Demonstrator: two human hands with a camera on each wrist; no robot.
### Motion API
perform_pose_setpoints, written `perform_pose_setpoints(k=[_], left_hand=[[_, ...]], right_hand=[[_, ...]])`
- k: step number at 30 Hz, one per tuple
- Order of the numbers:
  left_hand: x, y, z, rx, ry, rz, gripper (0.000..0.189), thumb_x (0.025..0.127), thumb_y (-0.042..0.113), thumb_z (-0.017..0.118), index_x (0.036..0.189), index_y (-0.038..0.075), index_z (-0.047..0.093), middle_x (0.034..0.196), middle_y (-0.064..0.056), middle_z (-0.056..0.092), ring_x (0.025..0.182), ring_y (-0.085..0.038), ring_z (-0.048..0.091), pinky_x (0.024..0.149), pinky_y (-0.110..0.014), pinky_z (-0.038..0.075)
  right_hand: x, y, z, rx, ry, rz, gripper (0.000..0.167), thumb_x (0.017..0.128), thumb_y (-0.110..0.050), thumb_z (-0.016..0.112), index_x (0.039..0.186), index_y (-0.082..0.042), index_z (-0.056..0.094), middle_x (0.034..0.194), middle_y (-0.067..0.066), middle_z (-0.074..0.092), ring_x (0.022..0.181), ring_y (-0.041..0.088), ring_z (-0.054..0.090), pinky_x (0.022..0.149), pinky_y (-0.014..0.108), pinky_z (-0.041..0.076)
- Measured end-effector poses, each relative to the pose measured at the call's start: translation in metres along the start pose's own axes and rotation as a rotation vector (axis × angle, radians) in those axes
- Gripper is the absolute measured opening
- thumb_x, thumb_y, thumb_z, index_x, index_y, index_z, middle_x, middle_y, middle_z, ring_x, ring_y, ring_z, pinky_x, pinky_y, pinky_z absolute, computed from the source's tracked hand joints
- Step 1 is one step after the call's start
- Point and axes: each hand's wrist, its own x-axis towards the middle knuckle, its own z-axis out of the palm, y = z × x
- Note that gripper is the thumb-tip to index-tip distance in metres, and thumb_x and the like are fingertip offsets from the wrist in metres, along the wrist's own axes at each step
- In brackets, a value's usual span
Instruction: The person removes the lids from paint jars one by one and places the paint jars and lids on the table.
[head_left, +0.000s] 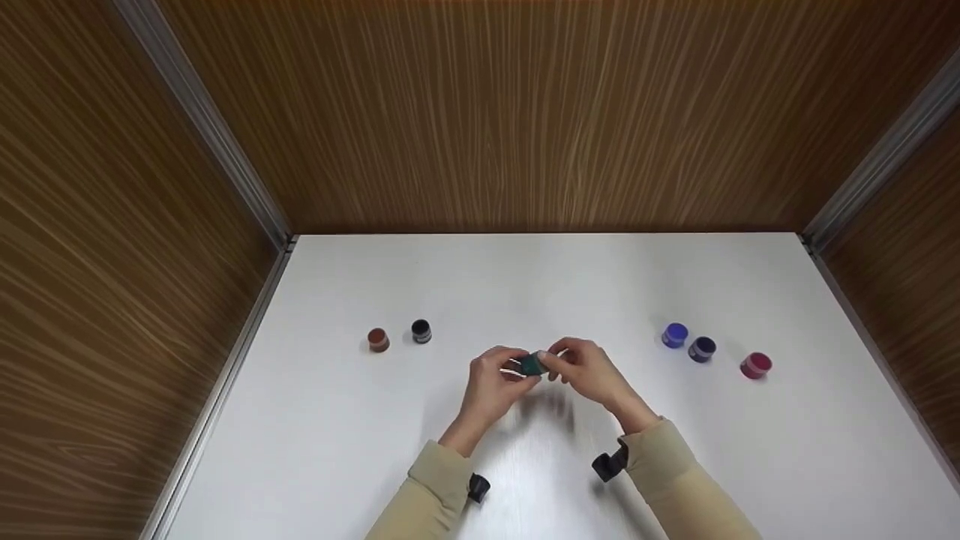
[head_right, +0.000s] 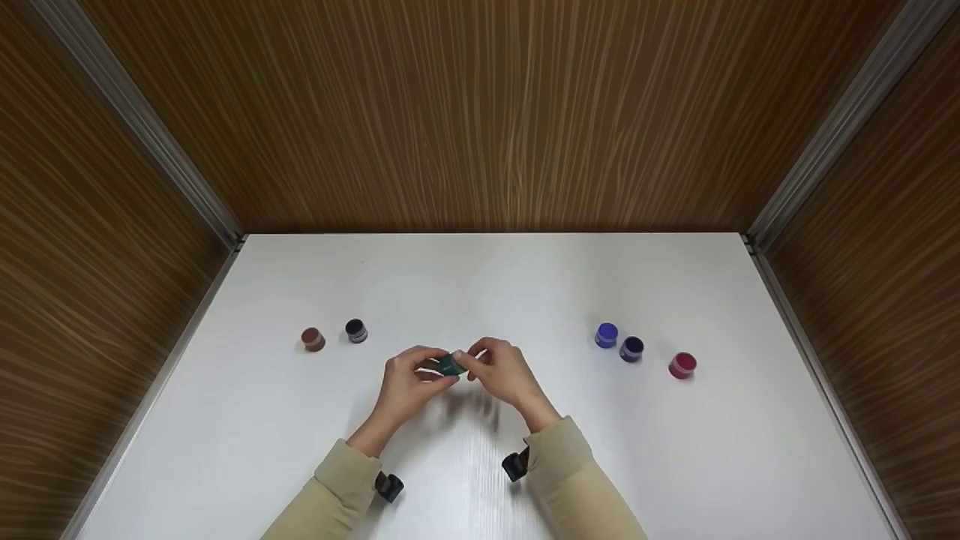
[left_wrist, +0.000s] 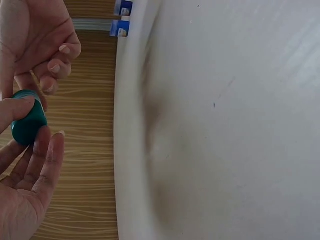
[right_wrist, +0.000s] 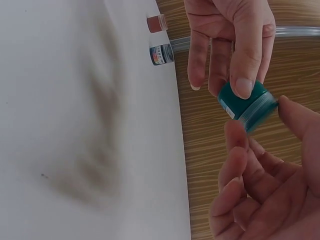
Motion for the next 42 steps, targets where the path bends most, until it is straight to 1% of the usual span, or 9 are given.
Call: perform_pose_setpoints(k=[4, 9, 12, 17, 21, 27, 30, 37, 42], left_hand=[[0.0001, -0.0004, -0.0008, -0.016, -0.018, 0.001, 0.027, 0.081, 0.008, 0.081, 0.105, 0.003, 0.071, 0.097, -0.003, 0.065, 0.085, -0.015, 0.069, 0.071, -0.023, 0.057], [-0.0009, -0.0008, -0.0032, -0.040, -0.044, -0.020, 0.026, 0.082, 0.011, 0.080, 0.106, 0.004, 0.071, 0.098, -0.002, 0.066, 0.086, -0.015, 0.069, 0.072, -0.026, 0.058], [-0.0008, -0.0011, -0.0038, -0.033, -0.043, -0.020, 0.026, 0.081, 0.010, 0.080, 0.105, 0.004, 0.071, 0.098, -0.002, 0.066, 0.086, -0.016, 0.069, 0.072, -0.024, 0.057], [-0.0006, -0.0013, -0.0034, -0.014, -0.041, -0.001, 0.026, 0.081, 0.009, 0.080, 0.105, 0.003, 0.070, 0.097, -0.002, 0.065, 0.086, -0.013, 0.068, 0.072, -0.022, 0.056], [-0.0007, -0.0007, -0.0040, -0.024, -0.052, 0.002, 0.026, 0.082, 0.011, 0.080, 0.106, 0.004, 0.070, 0.098, -0.003, 0.065, 0.086, -0.013, 0.068, 0.073, -0.023, 0.057], [0.0000, -0.0005, -0.0059, -0.072, -0.059, -0.014, 0.028, 0.081, 0.009, 0.081, 0.106, 0.002, 0.070, 0.101, -0.006, 0.066, 0.089, -0.018, 0.068, 0.075, -0.031, 0.058], [0.0003, -0.0012, -0.0058, -0.070, -0.051, -0.007, 0.029, 0.080, 0.007, 0.081, 0.105, 0.001, 0.069, 0.100, -0.006, 0.066, 0.089, -0.019, 0.069, 0.074, -0.033, 0.058], [-0.0014, -0.0001, -0.0050, -0.035, -0.056, 0.002, 0.029, 0.079, 0.004, 0.081, 0.105, 0.002, 0.069, 0.098, -0.003, 0.065, 0.087, -0.013, 0.068, 0.073, -0.032, 0.059], [-0.0028, 0.0000, -0.0051, -0.052, -0.060, -0.009, 0.029, 0.078, 0.003, 0.081, 0.105, 0.002, 0.069, 0.098, -0.003, 0.066, 0.087, -0.014, 0.068, 0.073, -0.033, 0.059]], right_hand=[[-0.0006, 0.0000, -0.0022, 0.011, -0.029, -0.041, 0.029, 0.096, -0.033, 0.065, 0.101, -0.005, 0.065, 0.077, 0.008, 0.068, 0.065, 0.017, 0.055, 0.056, 0.025, 0.042], [-0.0018, 0.0023, -0.0052, -0.008, -0.070, -0.119, 0.027, 0.095, -0.022, 0.067, 0.117, -0.007, 0.065, 0.090, 0.008, 0.068, 0.070, 0.025, 0.059, 0.060, 0.026, 0.046], [-0.0019, 0.0030, -0.0031, -0.046, -0.042, -0.128, 0.033, 0.095, -0.026, 0.067, 0.122, -0.007, 0.063, 0.093, 0.003, 0.067, 0.071, 0.025, 0.060, 0.061, 0.028, 0.048], [-0.0014, -0.0004, 0.0017, -0.081, 0.016, -0.085, 0.037, 0.095, -0.040, 0.065, 0.109, -0.006, 0.065, 0.077, 0.004, 0.067, 0.059, 0.013, 0.051, 0.054, 0.026, 0.040], [-0.0009, -0.0007, 0.0005, -0.066, -0.014, -0.085, 0.030, 0.095, -0.037, 0.065, 0.104, -0.008, 0.065, 0.071, 0.008, 0.067, 0.056, 0.011, 0.049, 0.050, 0.025, 0.035], [-0.0034, 0.0019, -0.0038, -0.037, -0.068, -0.182, 0.031, 0.095, -0.021, 0.068, 0.122, -0.009, 0.060, 0.090, 0.008, 0.065, 0.072, 0.019, 0.057, 0.061, 0.028, 0.045], [-0.0040, 0.0016, -0.0027, -0.065, -0.050, -0.194, 0.037, 0.096, -0.024, 0.066, 0.128, -0.009, 0.055, 0.094, 0.005, 0.064, 0.072, 0.020, 0.057, 0.063, 0.028, 0.047], [-0.0029, 0.0016, 0.0003, -0.095, -0.029, -0.133, 0.031, 0.096, -0.038, 0.063, 0.105, -0.008, 0.064, 0.080, 0.000, 0.062, 0.066, 0.014, 0.054, 0.058, 0.027, 0.045], [-0.0039, 0.0030, -0.0026, -0.086, -0.061, -0.186, 0.021, 0.095, -0.027, 0.067, 0.109, -0.012, 0.064, 0.089, 0.000, 0.063, 0.073, 0.017, 0.057, 0.065, 0.029, 0.048]])
